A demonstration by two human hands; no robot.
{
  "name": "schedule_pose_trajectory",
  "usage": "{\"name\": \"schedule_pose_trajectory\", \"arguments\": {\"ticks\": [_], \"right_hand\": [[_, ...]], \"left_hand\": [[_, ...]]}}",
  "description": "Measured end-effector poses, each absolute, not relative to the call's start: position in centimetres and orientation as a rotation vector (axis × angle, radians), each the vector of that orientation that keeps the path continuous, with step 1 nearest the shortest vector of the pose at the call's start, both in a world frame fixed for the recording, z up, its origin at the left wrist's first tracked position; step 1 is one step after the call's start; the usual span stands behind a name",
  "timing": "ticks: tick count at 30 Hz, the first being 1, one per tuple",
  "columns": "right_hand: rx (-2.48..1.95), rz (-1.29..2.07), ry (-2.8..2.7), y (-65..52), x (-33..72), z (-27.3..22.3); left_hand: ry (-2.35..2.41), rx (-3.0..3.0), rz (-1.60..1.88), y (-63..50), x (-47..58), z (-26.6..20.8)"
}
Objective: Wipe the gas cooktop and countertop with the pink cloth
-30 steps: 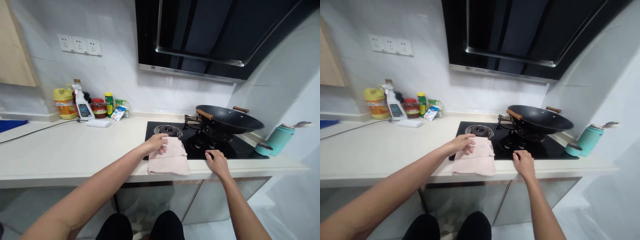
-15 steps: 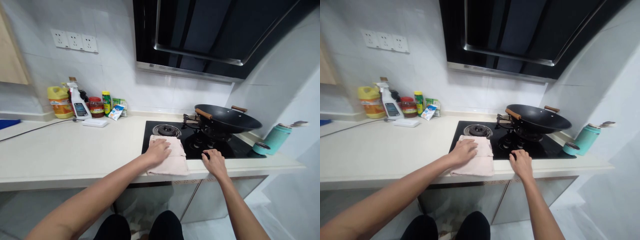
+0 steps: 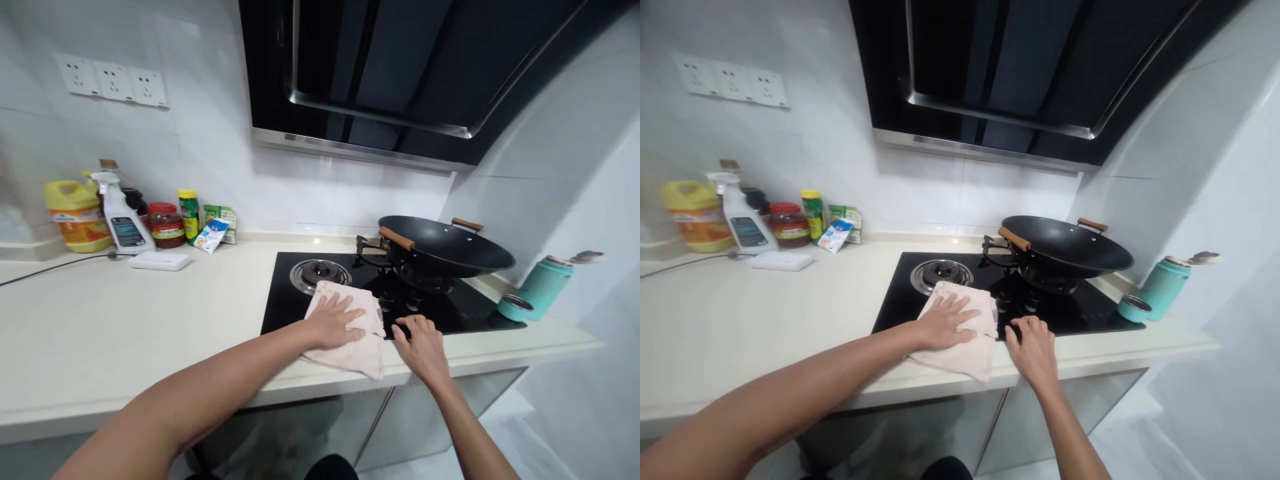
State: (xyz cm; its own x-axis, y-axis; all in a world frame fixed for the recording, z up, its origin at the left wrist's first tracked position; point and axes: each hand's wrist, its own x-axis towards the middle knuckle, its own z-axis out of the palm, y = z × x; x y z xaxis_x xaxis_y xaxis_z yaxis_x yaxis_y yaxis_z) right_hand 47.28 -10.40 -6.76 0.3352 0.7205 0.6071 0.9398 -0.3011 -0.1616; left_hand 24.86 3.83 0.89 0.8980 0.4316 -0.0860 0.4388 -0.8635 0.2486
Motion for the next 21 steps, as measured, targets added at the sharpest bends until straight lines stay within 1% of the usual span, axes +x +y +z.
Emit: {"name": "schedule_pose_trajectory", "arguments": {"ticks": [6,12,15,21], "right_hand": [[-2.052,-0.577,-1.451,-10.6,47.5,-6.9],[-2.001,-0.556,-1.456,-10.7,47.5,-6.8],[-1.993,-0.537,-1.457,-10.8,47.5,-6.8],[-1.991,-0.500,-1.450,-11.0,47.5,-6.8]], "left_hand": [[0.599,2.828,-0.025,7.4,30.9,1.2],[0.656,2.804,-0.063,11.5,37.3,1.3],[0.762,2.775,-0.075,14.0,40.3,1.1],[1.139,2.644,-0.094,19.4,44.9,0.9]]}}
